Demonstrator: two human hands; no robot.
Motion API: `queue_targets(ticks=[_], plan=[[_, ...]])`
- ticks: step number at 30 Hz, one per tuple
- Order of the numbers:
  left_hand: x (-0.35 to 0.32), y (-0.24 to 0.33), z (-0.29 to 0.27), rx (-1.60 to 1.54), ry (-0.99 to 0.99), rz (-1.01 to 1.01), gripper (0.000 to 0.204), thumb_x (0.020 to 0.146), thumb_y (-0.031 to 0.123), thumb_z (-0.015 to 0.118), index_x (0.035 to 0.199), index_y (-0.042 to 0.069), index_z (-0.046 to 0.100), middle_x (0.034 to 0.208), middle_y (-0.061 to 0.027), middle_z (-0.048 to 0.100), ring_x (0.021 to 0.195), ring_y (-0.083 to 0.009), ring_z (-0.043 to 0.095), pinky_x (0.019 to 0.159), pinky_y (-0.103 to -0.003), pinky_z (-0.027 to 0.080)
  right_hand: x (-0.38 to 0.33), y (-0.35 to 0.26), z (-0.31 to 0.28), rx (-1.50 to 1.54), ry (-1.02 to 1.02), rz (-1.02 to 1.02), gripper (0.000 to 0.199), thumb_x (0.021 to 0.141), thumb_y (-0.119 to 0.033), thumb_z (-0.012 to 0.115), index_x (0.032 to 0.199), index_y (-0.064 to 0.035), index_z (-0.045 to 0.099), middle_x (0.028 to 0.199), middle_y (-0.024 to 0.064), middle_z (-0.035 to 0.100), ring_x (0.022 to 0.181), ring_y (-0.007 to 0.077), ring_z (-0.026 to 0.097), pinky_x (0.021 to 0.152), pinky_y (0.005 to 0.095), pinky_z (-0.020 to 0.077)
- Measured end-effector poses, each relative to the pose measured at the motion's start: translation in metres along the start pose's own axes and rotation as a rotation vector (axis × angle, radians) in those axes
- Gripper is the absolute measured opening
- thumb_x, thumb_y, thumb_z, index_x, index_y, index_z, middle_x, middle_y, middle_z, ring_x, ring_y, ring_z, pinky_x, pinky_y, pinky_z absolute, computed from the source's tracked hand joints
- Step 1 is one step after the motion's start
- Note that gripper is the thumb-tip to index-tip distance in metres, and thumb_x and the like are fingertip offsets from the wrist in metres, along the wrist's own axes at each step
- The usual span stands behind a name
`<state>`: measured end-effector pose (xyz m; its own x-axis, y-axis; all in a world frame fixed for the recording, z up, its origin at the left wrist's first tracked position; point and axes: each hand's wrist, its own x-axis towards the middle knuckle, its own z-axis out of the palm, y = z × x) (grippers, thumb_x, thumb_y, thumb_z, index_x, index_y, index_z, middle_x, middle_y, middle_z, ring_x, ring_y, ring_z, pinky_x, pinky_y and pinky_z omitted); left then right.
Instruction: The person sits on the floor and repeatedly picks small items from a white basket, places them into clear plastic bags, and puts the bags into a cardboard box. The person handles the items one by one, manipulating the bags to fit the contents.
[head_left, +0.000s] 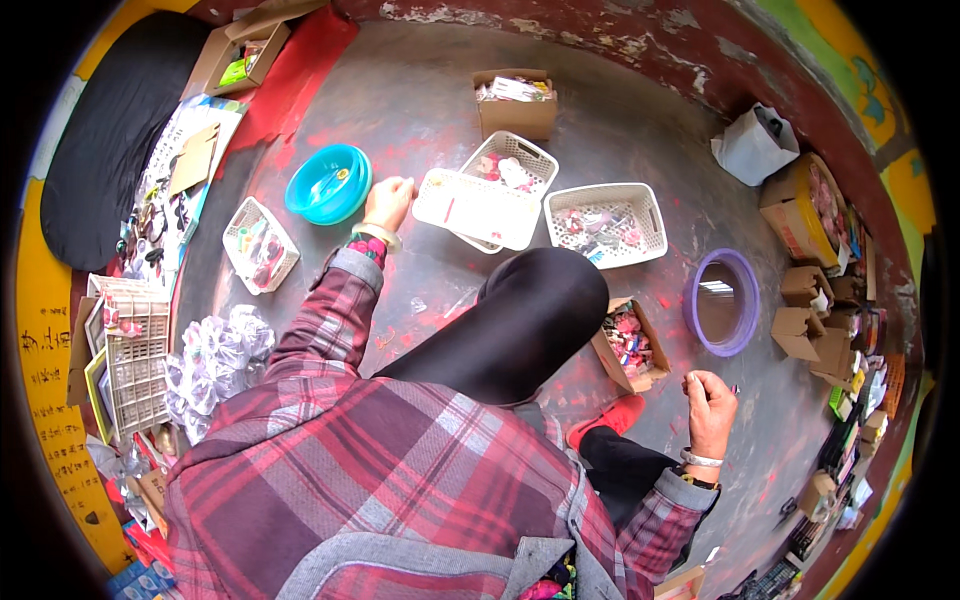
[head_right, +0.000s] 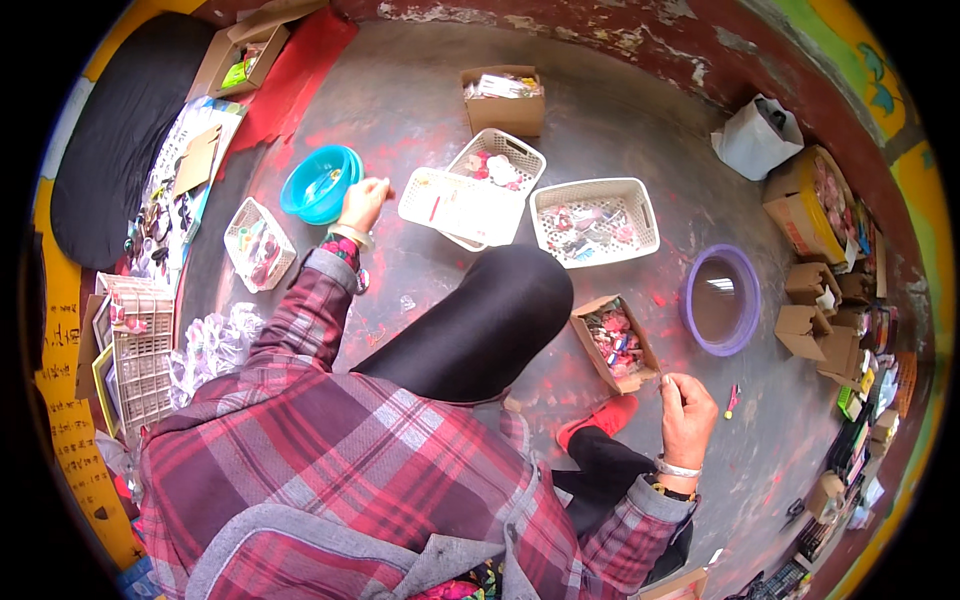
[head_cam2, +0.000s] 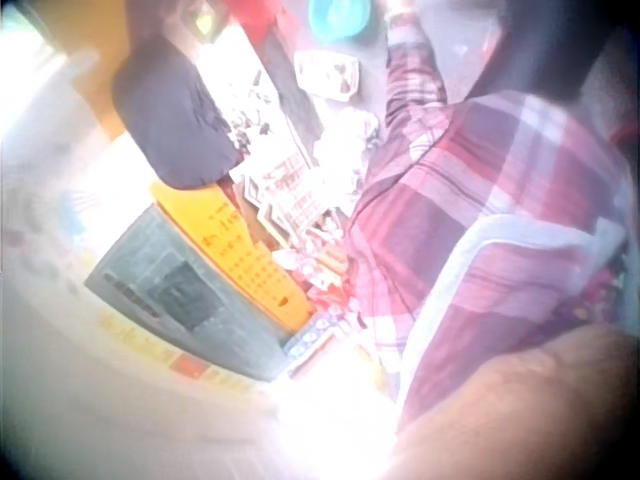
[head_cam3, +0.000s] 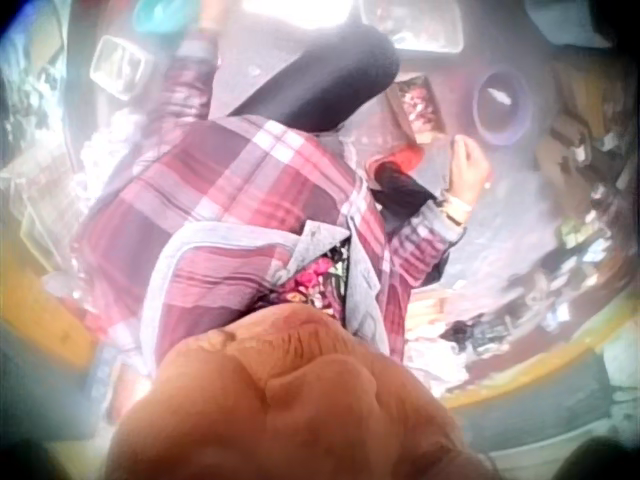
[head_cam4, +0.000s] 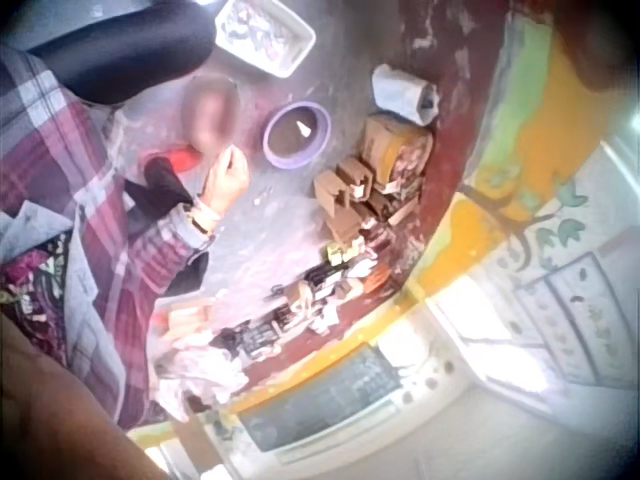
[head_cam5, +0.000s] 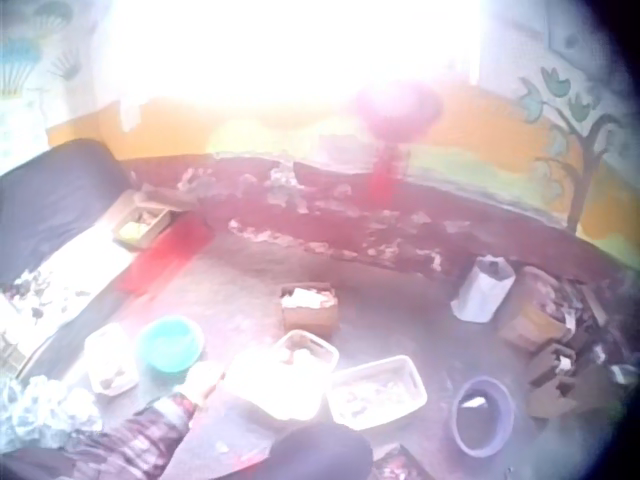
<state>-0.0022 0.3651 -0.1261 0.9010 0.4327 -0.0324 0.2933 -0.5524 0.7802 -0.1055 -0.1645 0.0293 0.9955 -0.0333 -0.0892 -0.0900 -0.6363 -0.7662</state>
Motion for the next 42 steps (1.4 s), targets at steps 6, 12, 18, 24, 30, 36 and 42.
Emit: queue_targets(ticks=[6, 12, 18, 24, 30, 36, 42], plan=[[-0.005, -0.045, 0.051, 0.11, -0.105, -0.102, 0.022, 0.076, 0.025, 0.06, 0.084, 0.006, 0.067, 0.08, -0.0167, 0.064, 0.08, -0.0317, 0.062, 0.072, -0.039, 0.047, 0.017, 0.006, 0.018, -0.047, -0.054, 0.085, 0.012, 0.081, -0.009, 0.06, 0.08, 0.0029, 0.062, 0.068, 0.0049, 0.058, 0.061, 0.0104, 0.051, 0.055, 0.0252, 0.0405], [0.008, -0.048, 0.128, 0.253, -0.318, 0.128, 0.029, 0.076, 0.021, 0.059, 0.1, 0.006, 0.063, 0.098, -0.0175, 0.062, 0.093, -0.0312, 0.059, 0.083, -0.038, 0.045, 0.034, 0.005, 0.035, -0.149, -0.107, 0.012, 0.013, 0.079, -0.011, 0.061, 0.082, 0.0019, 0.063, 0.07, 0.0103, 0.06, 0.062, 0.0169, 0.056, 0.059, 0.0286, 0.0445], [0.024, -0.032, 0.154, 0.648, -0.511, 0.232, 0.044, 0.069, 0.014, 0.065, 0.111, 0.006, 0.053, 0.119, -0.0157, 0.05, 0.116, -0.0332, 0.043, 0.098, -0.039, 0.035, 0.044, 0.004, 0.043, -0.203, -0.133, -0.049, 0.013, 0.078, -0.013, 0.061, 0.081, -0.0001, 0.063, 0.071, 0.0136, 0.06, 0.062, 0.023, 0.058, 0.058, 0.0305, 0.0447], [0.034, -0.046, 0.171, 0.771, -0.485, 0.455, 0.037, 0.072, 0.009, 0.06, 0.107, 0.0, 0.054, 0.115, -0.0153, 0.052, 0.111, -0.0311, 0.046, 0.098, -0.037, 0.036, 0.049, -0.003, 0.046, -0.221, -0.157, -0.055, 0.013, 0.078, -0.013, 0.061, 0.08, -0.0001, 0.063, 0.071, 0.0142, 0.059, 0.062, 0.0248, 0.058, 0.057, 0.0319, 0.0443], [0.036, -0.04, 0.179, 0.91, -0.618, 0.401, 0.029, 0.078, 0.004, 0.047, 0.106, -0.002, 0.055, 0.114, -0.0169, 0.052, 0.11, -0.0297, 0.047, 0.097, -0.036, 0.038, 0.048, -0.009, 0.047, -0.232, -0.159, -0.053, 0.013, 0.079, -0.013, 0.06, 0.081, -0.0004, 0.063, 0.071, 0.0143, 0.059, 0.062, 0.0268, 0.058, 0.057, 0.0328, 0.0439], [0.048, -0.057, 0.185, 0.844, -0.679, 0.334, 0.03, 0.079, 0.005, 0.045, 0.106, -0.002, 0.056, 0.111, -0.0182, 0.054, 0.107, -0.0312, 0.051, 0.092, -0.036, 0.043, 0.047, -0.011, 0.047, -0.25, -0.173, -0.07, 0.013, 0.079, -0.013, 0.06, 0.081, -0.0007, 0.063, 0.072, 0.0149, 0.06, 0.064, 0.0277, 0.058, 0.058, 0.0335, 0.0441], [0.047, -0.042, 0.178, 0.892, -0.722, 0.373, 0.023, 0.078, 0.007, 0.047, 0.093, -0.001, 0.063, 0.102, -0.0213, 0.059, 0.099, -0.0329, 0.057, 0.087, -0.039, 0.046, 0.046, -0.011, 0.049, -0.252, -0.181, -0.109, 0.014, 0.08, -0.011, 0.059, 0.082, 0.0026, 0.062, 0.07, 0.0115, 0.06, 0.062, 0.0197, 0.057, 0.057, 0.0291, 0.0441]])
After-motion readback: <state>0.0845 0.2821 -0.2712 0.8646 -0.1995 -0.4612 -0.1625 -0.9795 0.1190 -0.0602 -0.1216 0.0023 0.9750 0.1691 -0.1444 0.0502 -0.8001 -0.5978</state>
